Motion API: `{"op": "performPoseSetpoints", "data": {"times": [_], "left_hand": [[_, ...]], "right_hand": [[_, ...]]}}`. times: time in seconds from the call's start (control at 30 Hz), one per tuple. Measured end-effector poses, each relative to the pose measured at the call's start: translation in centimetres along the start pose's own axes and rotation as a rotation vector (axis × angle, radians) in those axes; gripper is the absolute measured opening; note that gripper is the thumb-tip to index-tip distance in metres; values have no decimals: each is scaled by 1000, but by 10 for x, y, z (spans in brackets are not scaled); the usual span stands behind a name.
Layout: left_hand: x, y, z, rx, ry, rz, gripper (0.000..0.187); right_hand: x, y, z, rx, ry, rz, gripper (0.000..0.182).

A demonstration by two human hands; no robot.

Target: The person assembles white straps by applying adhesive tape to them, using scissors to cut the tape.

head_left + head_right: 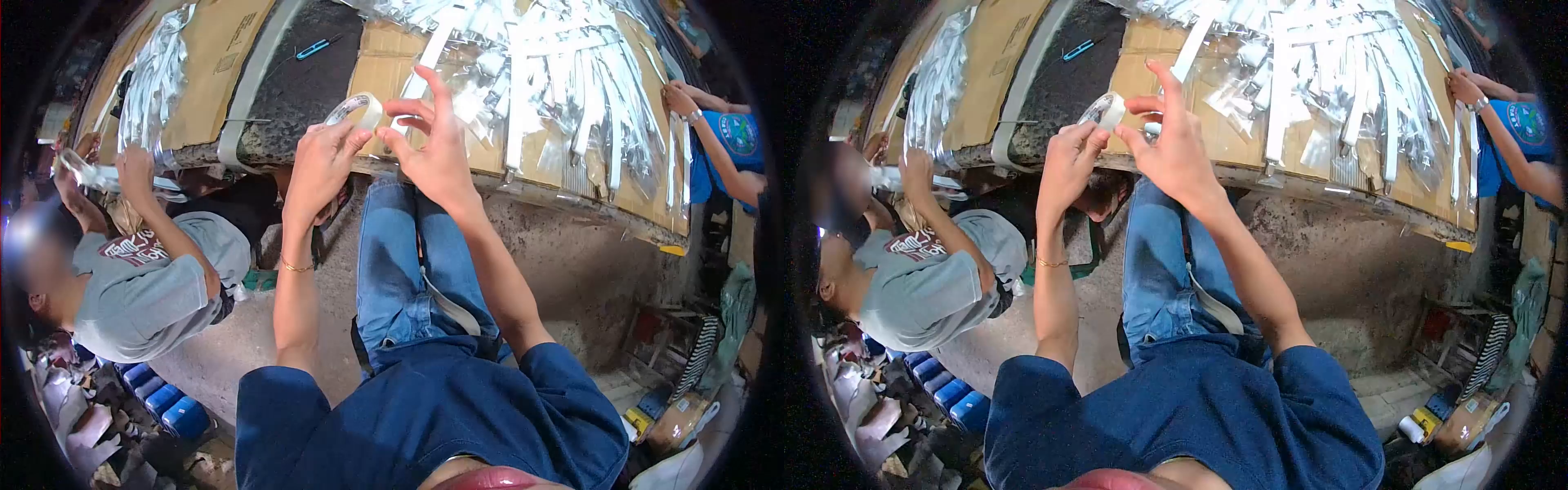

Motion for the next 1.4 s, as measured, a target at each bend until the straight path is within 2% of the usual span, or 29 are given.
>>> {"op": "performPoseSetpoints", "data": {"times": [0.07,0.17,0.23,0.27,0.33,0.37,0.43,0.47,0.57,0.63,0.73,0.9,1.0,1.13,1.23,1.3,1.33,1.4], "left_hand": [[-3,-1,1,19,-3,22,39],[-5,-5,-3,93,6,-29,35],[-4,-12,-15,-66,133,-117,32],[-3,-3,-13,163,51,-48,31],[1,7,-30,159,117,-70,32],[1,12,-43,154,190,-98,32],[1,19,-48,55,212,-112,31],[0,20,-45,20,207,-90,31],[3,21,-44,-40,194,-62,30],[1,17,-44,-73,254,-92,30],[1,15,-42,-88,199,-71,30],[2,10,-43,-139,231,-72,30],[4,9,-43,-128,181,-22,30],[8,9,-49,-2,270,-39,36],[17,11,-56,91,341,-69,43],[27,9,-64,111,387,-99,46],[33,11,-68,180,391,-82,48],[41,15,-71,248,390,-64,50]], "right_hand": [[-1,-7,3,-36,-27,2,75],[3,-9,3,-21,40,71,69],[11,-6,8,-124,-17,120,63],[18,-3,11,-125,-11,120,63],[36,13,25,-114,-91,192,63],[43,14,27,-111,-83,185,63],[53,-6,24,-2,-57,-26,69],[49,-19,26,-13,-88,-130,78],[37,-50,26,27,-17,-216,81],[34,-56,30,59,-49,-212,83],[34,-53,30,46,-78,-134,80],[36,-45,21,-63,-28,-52,66],[38,-47,20,-74,6,-51,62],[43,-51,21,-81,40,-92,62],[45,-50,25,64,3,-131,61],[57,-41,54,96,-162,-38,61],[64,-38,64,97,-157,-38,61],[71,-23,92,256,-291,101,64]]}}
Point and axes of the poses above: each hand's wrist, its own x-axis towards the middle knuckle, its own y-axis out of the back of the hand, z = x × y, the point moved 9 cm from there along x, towards the middle knuckle, and after that the axes turned 3 degrees about -y, right-handed, at the moved point
